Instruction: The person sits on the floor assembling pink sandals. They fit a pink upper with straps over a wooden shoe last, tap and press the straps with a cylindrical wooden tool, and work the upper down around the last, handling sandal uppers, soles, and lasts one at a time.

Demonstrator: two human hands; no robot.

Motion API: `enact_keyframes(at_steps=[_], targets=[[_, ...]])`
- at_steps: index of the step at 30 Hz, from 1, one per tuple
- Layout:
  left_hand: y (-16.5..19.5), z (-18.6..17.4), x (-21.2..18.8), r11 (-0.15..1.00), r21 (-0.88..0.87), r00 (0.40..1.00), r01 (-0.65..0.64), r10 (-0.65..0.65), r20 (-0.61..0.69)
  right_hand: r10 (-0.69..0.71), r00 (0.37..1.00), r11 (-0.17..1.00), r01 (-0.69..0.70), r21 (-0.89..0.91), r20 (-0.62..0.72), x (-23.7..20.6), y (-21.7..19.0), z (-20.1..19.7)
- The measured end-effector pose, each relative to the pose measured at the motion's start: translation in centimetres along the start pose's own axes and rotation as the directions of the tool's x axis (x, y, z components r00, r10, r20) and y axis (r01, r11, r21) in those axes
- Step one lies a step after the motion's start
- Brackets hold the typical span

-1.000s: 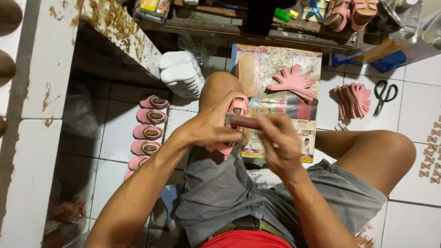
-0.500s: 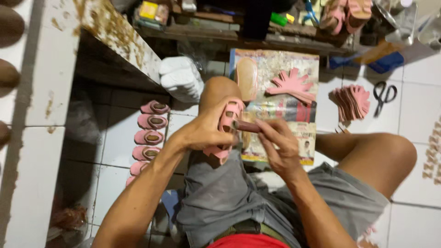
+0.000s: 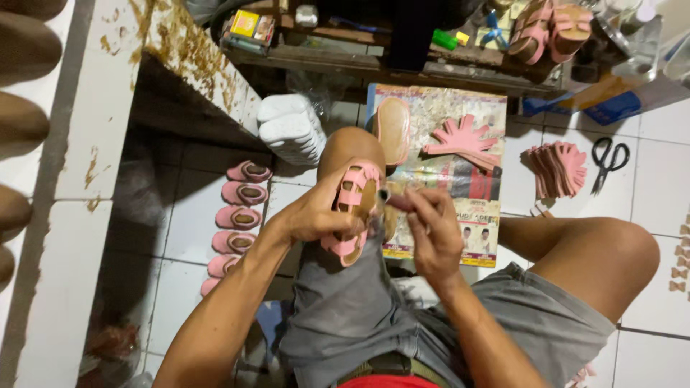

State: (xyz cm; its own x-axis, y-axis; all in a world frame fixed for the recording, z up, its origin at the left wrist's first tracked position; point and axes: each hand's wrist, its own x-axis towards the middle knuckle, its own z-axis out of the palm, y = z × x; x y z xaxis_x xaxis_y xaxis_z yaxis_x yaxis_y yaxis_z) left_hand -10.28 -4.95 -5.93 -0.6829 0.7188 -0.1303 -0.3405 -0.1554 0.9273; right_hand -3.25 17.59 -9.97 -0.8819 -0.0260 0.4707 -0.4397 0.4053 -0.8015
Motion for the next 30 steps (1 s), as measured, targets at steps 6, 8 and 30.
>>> enact_keyframes(at_steps=[6, 8, 30], targets=[[0.5, 0.3, 0.0, 0.977, 0.198, 0.997, -0.079, 0.079, 0.009, -0.055, 0.995, 0.998, 0.051, 0.048, 0.080, 0.0, -0.2, 0.8], [1.6, 0.3, -0.2, 0.930, 0.327, 0.982, -0.168, 0.187, -0.029, 0.023, 0.996, 1.000, -0.024, 0.015, 0.088, 0.3, 0.0, 0.1], [5.4, 1.6, 1.2, 0.553, 0.820, 0.964, -0.147, 0.266, -0.007, -0.238, 0.969, 0.963, 0.245, -0.112, 0.071, 2.4, -1.9, -2.0]])
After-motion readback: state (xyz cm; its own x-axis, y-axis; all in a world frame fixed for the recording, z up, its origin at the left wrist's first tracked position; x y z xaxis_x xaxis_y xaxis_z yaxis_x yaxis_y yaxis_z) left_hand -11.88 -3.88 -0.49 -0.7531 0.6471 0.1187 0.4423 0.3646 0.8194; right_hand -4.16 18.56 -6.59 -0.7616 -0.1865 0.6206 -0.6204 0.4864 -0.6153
